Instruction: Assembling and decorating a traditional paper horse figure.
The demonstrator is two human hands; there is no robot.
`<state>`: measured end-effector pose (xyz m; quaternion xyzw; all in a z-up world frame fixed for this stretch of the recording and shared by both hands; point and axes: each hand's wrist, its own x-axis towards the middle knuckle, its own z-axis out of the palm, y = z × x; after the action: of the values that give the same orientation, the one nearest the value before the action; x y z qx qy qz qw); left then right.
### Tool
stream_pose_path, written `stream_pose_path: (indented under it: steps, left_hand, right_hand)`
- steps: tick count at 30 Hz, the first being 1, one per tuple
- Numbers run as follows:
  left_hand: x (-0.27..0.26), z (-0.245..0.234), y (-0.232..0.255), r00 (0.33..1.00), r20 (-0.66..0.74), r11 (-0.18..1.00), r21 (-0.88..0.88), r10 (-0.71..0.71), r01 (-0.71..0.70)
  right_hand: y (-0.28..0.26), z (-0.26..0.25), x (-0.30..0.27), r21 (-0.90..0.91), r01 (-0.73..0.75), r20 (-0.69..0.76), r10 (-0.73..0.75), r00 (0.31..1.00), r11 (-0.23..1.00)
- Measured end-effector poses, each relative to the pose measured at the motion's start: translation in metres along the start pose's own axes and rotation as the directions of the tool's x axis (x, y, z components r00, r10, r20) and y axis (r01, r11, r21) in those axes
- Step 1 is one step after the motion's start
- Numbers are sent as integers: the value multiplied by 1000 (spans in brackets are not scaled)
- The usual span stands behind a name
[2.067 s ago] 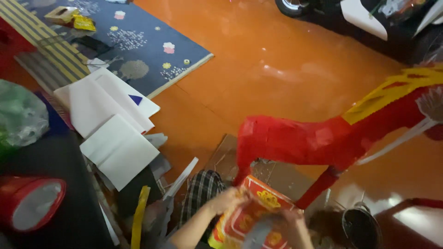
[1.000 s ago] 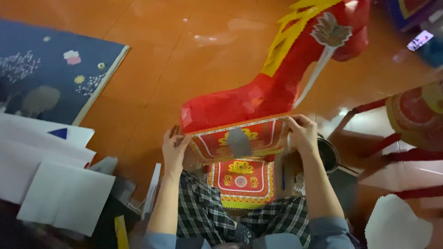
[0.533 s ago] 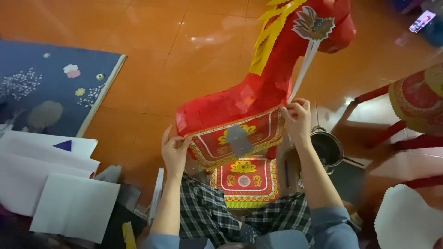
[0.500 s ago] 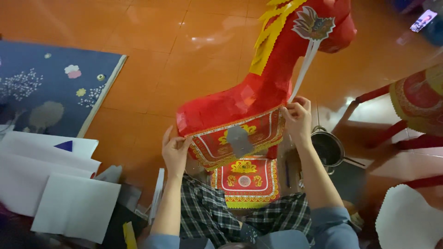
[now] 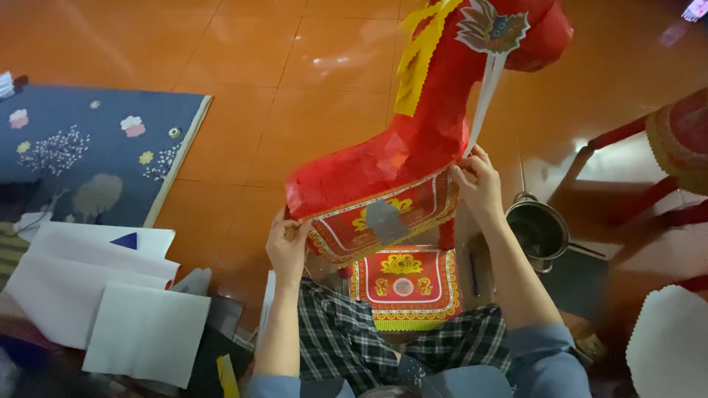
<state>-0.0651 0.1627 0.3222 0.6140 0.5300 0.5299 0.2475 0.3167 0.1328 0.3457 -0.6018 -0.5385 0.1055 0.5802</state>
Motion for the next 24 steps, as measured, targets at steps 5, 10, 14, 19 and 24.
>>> stream_pose_path:
  steps: [5, 10, 14, 19, 24]
  left_hand:
    - [4, 13, 32, 993, -6, 986, 115, 119, -118]
    - [21, 80, 77, 825, 232, 760, 322, 515, -565]
    - [44, 113, 80, 773, 509, 648, 449, 380, -615]
    - [43, 123, 67, 771, 557, 612, 505, 307, -609]
    - [42, 119, 75, 791, 549, 610, 539, 270, -582]
  right_hand:
    - [10, 0, 1, 44, 4, -13, -4, 1000, 999]
    - [-9, -1, -4, 96, -5, -23, 7, 1000, 995]
    - [-5, -1, -6, 105, -4, -25, 6, 1000, 994]
    - [4, -3, -5, 4, 41, -51, -41, 998, 999]
    - [-1, -3, 5, 253, 29, 53, -44, 998, 967]
